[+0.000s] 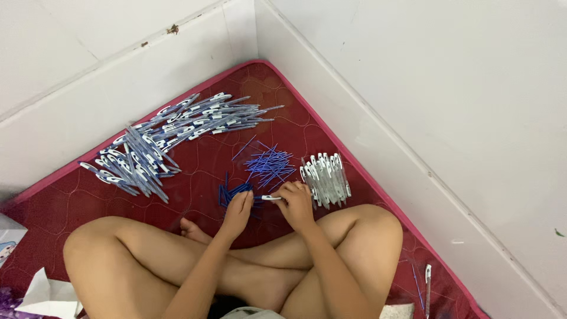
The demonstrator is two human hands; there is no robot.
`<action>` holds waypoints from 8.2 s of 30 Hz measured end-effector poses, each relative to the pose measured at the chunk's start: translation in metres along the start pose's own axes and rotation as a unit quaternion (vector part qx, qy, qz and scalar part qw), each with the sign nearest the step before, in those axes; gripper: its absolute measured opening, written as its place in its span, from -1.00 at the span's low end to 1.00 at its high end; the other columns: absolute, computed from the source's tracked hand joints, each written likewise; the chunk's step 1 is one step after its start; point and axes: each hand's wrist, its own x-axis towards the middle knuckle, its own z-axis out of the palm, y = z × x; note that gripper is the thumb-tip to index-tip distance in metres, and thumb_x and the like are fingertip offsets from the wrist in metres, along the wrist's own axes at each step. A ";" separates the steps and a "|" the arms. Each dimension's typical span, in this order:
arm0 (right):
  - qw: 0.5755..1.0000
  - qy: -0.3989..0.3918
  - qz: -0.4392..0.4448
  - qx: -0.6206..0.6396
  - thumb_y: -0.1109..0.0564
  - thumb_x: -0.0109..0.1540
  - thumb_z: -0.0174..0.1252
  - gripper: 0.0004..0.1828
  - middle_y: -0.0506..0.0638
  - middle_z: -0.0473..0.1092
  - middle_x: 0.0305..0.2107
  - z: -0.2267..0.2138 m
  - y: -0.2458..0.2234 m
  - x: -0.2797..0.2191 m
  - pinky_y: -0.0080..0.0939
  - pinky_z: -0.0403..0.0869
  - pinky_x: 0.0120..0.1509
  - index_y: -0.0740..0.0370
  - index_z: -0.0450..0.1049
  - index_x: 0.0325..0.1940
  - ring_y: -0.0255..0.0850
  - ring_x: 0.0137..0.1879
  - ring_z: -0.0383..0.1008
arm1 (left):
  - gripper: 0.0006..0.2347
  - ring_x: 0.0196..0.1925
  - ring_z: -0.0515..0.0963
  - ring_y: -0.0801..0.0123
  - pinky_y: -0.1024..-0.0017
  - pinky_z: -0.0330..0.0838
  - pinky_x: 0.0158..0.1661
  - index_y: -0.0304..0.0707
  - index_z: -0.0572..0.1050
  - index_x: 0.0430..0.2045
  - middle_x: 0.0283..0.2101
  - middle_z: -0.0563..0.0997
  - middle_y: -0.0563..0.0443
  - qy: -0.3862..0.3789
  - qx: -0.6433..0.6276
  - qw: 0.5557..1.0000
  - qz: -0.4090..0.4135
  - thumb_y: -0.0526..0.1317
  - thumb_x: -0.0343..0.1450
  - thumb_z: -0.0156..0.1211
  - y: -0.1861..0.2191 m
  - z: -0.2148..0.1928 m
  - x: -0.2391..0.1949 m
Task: The person sits cross-legged on a mattress and assembles pens by inserting blue plastic tubes into white plastic casings. They pick up a casing, insert a tube, and place the assembled pen into a growing stack to their right.
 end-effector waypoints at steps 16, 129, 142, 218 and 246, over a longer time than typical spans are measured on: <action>0.990 0.116 0.075 -0.006 0.32 0.05 0.40 -0.74 -0.24 0.54 -0.45 -0.023 0.025 0.009 0.04 0.16 0.39 -0.09 0.62 -0.40 -0.20 -0.11 0.48 | -0.62 -0.37 0.49 0.12 0.15 0.39 -0.23 -0.38 0.45 -0.55 -0.52 0.50 -0.24 0.044 0.059 0.992 -0.100 -0.15 0.63 -0.13 0.007 -0.051 0.000; 0.997 0.033 0.031 -0.065 0.34 0.05 0.34 -0.73 -0.20 0.48 -0.40 0.007 0.009 0.014 0.00 0.29 0.24 -0.04 0.53 -0.38 -0.13 -0.05 0.45 | -0.72 -0.45 0.29 0.51 0.54 0.30 -0.33 -0.09 0.38 -0.58 -0.53 0.25 0.27 -0.041 -0.211 0.970 -0.118 -0.23 0.60 -0.09 -0.029 -0.001 0.013; 0.985 0.118 0.110 -0.065 0.42 -0.02 0.31 -0.66 -0.24 0.43 -0.43 -0.015 0.045 0.011 0.03 0.11 0.42 -0.05 0.47 -0.48 -0.17 -0.06 0.39 | -0.63 -0.18 0.65 0.10 0.14 0.54 -0.17 -0.14 0.66 -0.34 -0.34 0.69 -0.06 -0.076 0.368 0.917 -0.132 0.11 0.53 0.03 0.023 -0.068 -0.007; 0.962 0.069 -0.153 -0.214 -0.18 0.34 0.08 -0.33 0.10 0.43 -0.06 0.036 -0.005 0.005 0.26 0.23 0.42 0.16 0.26 0.47 0.03 0.14 0.44 | -0.83 -0.14 0.57 0.34 0.16 0.34 -0.04 0.10 0.55 -0.26 -0.36 0.62 0.18 0.055 0.545 0.782 0.298 -0.07 0.34 0.34 0.007 -0.050 0.020; 1.000 -0.012 -0.021 -0.004 0.13 0.18 0.32 -0.87 -0.11 0.51 -0.38 0.018 -0.002 0.003 -0.11 0.53 -0.03 -0.04 0.63 -0.19 -0.08 -0.14 0.51 | -0.80 -0.40 0.35 0.37 0.39 0.31 -0.25 -0.38 0.52 -0.37 -0.52 0.36 0.07 0.058 -0.141 0.982 -0.109 -0.25 0.54 -0.02 -0.048 -0.022 0.019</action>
